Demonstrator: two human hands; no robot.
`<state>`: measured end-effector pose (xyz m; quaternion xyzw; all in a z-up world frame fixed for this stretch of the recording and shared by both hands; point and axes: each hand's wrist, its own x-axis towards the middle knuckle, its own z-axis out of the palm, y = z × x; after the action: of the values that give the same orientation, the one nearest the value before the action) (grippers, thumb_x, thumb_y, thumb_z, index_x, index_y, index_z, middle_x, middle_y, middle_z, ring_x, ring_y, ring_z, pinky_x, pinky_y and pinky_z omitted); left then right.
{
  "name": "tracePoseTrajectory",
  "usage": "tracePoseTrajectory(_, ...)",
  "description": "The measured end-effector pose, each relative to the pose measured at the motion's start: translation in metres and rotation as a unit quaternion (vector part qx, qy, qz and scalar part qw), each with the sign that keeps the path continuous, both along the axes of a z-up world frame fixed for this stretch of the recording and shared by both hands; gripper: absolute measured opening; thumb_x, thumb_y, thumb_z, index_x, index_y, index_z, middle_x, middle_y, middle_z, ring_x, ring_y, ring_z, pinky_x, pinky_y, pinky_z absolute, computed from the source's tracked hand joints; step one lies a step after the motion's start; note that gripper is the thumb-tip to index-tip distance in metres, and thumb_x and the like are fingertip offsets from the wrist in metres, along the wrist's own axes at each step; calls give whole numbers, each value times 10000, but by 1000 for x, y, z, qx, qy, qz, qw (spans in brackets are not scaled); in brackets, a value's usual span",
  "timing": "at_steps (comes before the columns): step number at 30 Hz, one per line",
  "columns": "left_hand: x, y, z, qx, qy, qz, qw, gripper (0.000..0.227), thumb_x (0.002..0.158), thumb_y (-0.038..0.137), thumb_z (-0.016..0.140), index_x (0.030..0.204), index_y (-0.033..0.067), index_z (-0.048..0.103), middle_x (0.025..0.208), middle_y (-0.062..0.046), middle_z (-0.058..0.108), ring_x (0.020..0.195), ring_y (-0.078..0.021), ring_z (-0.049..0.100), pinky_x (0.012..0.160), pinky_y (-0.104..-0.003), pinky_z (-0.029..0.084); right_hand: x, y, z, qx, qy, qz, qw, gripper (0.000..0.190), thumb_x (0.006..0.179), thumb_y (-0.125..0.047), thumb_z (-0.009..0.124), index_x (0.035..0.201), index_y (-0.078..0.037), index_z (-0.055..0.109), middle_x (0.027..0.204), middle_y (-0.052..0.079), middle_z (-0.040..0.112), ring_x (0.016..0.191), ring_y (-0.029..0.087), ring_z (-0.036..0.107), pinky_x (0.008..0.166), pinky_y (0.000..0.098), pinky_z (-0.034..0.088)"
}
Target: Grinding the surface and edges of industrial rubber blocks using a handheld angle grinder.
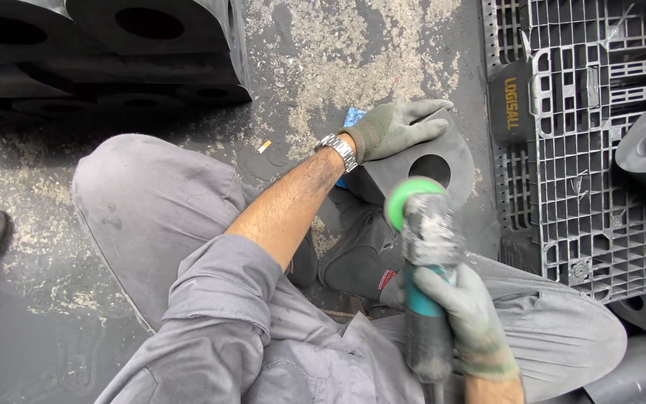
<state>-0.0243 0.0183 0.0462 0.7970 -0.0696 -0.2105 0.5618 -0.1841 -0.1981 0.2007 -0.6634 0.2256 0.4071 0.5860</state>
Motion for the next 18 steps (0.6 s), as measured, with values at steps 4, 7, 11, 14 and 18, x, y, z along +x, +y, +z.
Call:
tracePoseTrajectory(4, 1, -1, -1, -16, 2, 5, 1000, 680, 911, 673, 498, 1505, 341, 490, 1431, -57, 649, 1314, -247, 611, 1123, -399, 436, 4, 14, 12, -19, -21, 17, 999, 418, 870, -265, 681, 1159, 34, 632, 896, 147, 736, 752, 218, 711, 691, 348, 588)
tracePoseTrajectory(7, -1, 1, -2, -50, 18, 18, 998, 671, 906, 664, 512, 1492, 339, 505, 1427, -44, 658, 1321, -232, 620, 1121, -378, 456, -9, -20, 3, -11, -5, -37, 999, 422, 885, -266, 667, 1142, 66, 626, 887, 161, 735, 743, 234, 713, 681, 360, 588)
tracePoseTrajectory(11, -2, 2, 2, -57, 5, 10, 998, 660, 923, 646, 516, 1502, 329, 486, 1440, -40, 637, 1315, -237, 606, 1109, -380, 446, -10, -8, 17, 2, -5, -87, 996, 398, 893, -270, 653, 1141, 40, 624, 885, 142, 726, 744, 222, 702, 664, 364, 581)
tracePoseTrajectory(14, -4, 5, 10, -30, 19, 9, 999, 661, 913, 635, 520, 1509, 350, 498, 1386, -36, 697, 1296, -224, 645, 1114, -359, 473, 5, 1, -6, -12, -18, 52, 998, 411, 902, -272, 676, 1085, 96, 678, 864, 168, 745, 734, 230, 711, 672, 365, 583)
tracePoseTrajectory(18, -3, 0, -6, -98, 20, 10, 995, 635, 932, 622, 539, 1495, 331, 507, 1444, -37, 654, 1327, -212, 632, 1113, -355, 469, 10, 17, 6, 9, -2, 18, 1000, 409, 901, -282, 677, 1101, 70, 629, 849, 178, 723, 696, 250, 708, 640, 397, 600)
